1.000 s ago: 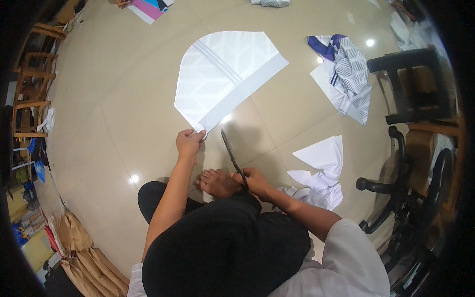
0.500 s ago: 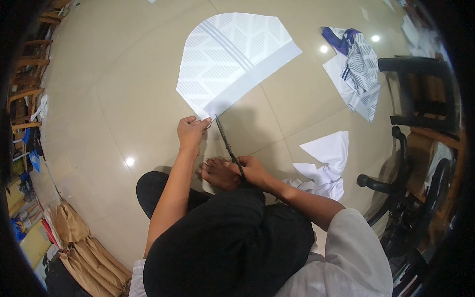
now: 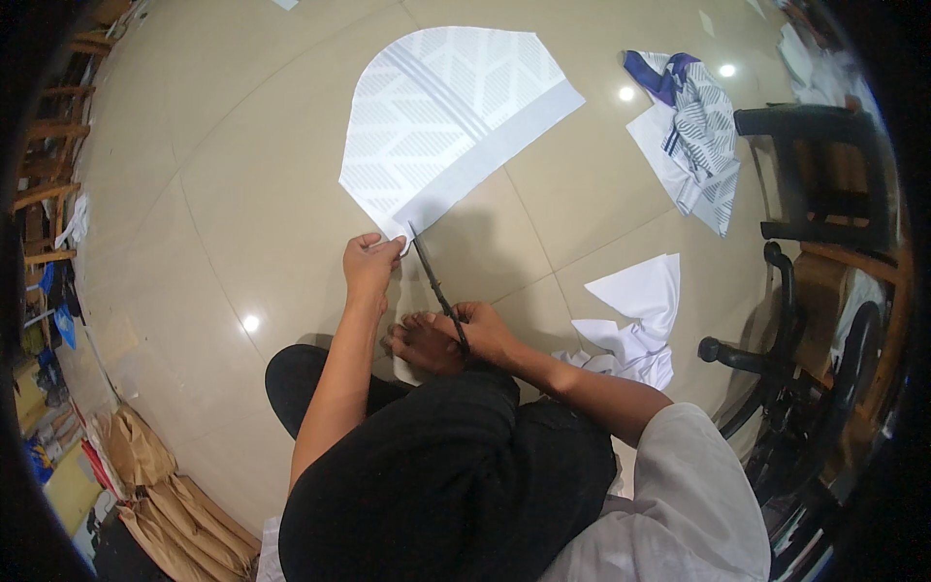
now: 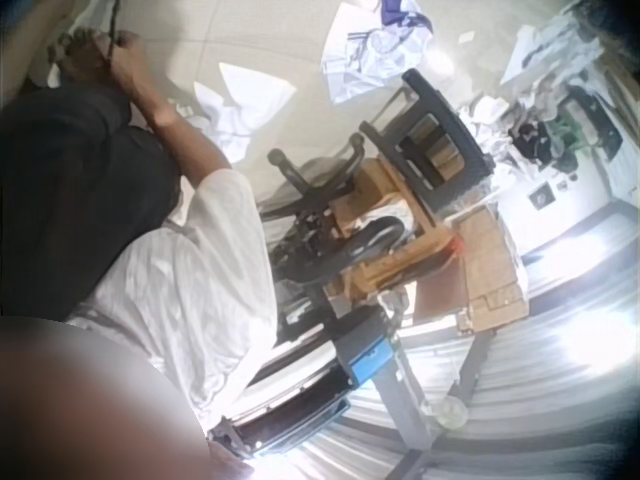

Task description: The person sits on the floor and uses scissors to cut a piece of patterned fabric, following a paper template. They then fold the cut fabric and place it on a pile.

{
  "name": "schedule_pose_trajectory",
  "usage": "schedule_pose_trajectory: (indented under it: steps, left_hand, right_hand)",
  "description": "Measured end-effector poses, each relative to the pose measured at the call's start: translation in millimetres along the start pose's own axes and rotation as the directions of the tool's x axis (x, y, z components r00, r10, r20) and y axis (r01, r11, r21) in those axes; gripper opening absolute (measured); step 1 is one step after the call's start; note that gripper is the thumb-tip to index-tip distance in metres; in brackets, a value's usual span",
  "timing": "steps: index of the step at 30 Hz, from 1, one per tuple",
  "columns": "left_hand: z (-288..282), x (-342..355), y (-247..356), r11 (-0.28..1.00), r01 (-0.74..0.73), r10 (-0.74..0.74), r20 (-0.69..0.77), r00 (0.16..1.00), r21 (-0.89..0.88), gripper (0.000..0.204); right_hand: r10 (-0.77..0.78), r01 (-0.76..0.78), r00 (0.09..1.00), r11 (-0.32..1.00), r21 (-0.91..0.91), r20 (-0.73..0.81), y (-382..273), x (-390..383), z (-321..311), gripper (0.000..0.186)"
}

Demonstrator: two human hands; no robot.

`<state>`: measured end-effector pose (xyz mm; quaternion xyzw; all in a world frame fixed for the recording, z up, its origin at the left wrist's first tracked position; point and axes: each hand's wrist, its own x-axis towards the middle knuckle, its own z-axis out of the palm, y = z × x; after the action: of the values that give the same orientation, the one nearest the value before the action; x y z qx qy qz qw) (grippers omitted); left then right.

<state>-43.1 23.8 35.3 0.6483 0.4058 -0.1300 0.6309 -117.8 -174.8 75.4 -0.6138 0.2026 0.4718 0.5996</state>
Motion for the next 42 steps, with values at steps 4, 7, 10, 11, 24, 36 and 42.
schedule_pose_trajectory:
  steps: [4, 7, 10, 11, 24, 36, 42]
  left_hand:
    - [0, -2, 4, 1.0, 0.013, -0.013, 0.0, 1.0, -0.025, 0.058]
    - [-1, -2, 3, 0.999, 0.023, -0.024, -0.007, 1.0, -0.045, 0.054]
    - [-1, -1, 4, 0.999, 0.031, -0.031, 0.009, 0.999, -0.042, 0.054]
    - [-1, -2, 4, 0.999, 0.03, -0.03, 0.011, 0.999, -0.041, 0.054]
    - [-3, -2, 6, 0.999, 0.039, -0.038, 0.012, 0.999, -0.037, 0.055]
    - [-2, -2, 5, 0.999, 0.036, -0.036, 0.007, 0.999, -0.028, 0.054]
    - [-3, -1, 5, 0.999, 0.027, -0.027, 0.016, 1.0, -0.034, 0.054]
  right_hand:
    - [-0.007, 0.007, 1.0, 1.0, 0.015, -0.006, 4, 6, 0, 0.047]
    - [-0.007, 0.007, 1.0, 1.0, 0.0, -0.008, 1, 10, 3, 0.044]
    - [-0.02, 0.02, 1.0, 1.0, -0.005, -0.015, 1, 14, 4, 0.043]
    - [-0.026, 0.026, 1.0, 1.0, 0.01, -0.016, 1, 15, 5, 0.043]
    - [-0.056, 0.057, 0.995, 0.998, 0.015, -0.077, -2, 18, 10, 0.052]
    - [-0.062, 0.062, 0.992, 0.998, 0.0, -0.112, 2, 21, 9, 0.051]
    - [-0.06, 0.058, 0.993, 0.998, -0.019, -0.102, 2, 22, 9, 0.051]
